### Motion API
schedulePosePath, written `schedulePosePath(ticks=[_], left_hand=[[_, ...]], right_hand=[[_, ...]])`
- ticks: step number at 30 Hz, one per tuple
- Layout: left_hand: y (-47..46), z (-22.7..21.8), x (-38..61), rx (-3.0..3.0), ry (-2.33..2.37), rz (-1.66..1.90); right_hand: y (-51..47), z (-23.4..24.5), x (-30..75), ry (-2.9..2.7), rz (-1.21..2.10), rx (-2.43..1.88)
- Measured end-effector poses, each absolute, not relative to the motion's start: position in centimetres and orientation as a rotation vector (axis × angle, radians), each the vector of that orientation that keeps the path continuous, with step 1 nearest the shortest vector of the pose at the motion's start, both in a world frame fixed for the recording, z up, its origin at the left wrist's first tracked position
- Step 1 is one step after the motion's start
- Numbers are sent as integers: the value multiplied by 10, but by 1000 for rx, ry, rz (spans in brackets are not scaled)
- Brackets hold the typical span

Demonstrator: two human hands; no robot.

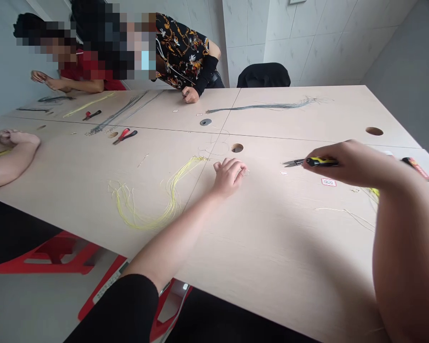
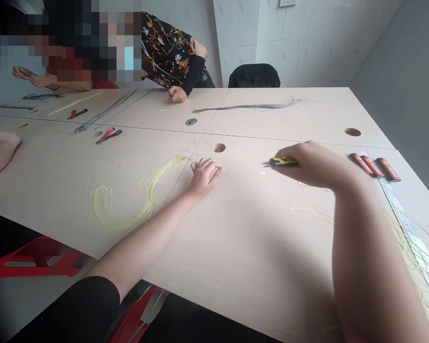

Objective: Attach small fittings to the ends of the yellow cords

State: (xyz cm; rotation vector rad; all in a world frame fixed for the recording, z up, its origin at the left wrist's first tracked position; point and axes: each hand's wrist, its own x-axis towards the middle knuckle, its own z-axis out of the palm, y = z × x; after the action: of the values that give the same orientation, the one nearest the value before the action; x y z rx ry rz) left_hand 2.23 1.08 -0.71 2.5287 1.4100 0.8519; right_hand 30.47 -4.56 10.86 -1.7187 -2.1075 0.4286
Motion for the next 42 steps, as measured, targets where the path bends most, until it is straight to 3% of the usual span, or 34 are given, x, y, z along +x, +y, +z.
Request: schedulePosePath(ticks=[4,7,11,35,42], left_hand=[[7,-5,24,2524,1337,848],[5,-3,26,2515,1291,842],[4,-1,26,2511,1197,775],[5,-3,26,2477,1023,703],[-3,-7,32,2092,916,992]], right_hand=[[-28,71,263,-1887,900,-1447],[-18,30,239,-1512,1032,-1273],[-17,1,223,-1408,1033,-1331],[-20,0,219,-1824,1069,-1160],[-20,-3,218,-1732,1029,-1207]])
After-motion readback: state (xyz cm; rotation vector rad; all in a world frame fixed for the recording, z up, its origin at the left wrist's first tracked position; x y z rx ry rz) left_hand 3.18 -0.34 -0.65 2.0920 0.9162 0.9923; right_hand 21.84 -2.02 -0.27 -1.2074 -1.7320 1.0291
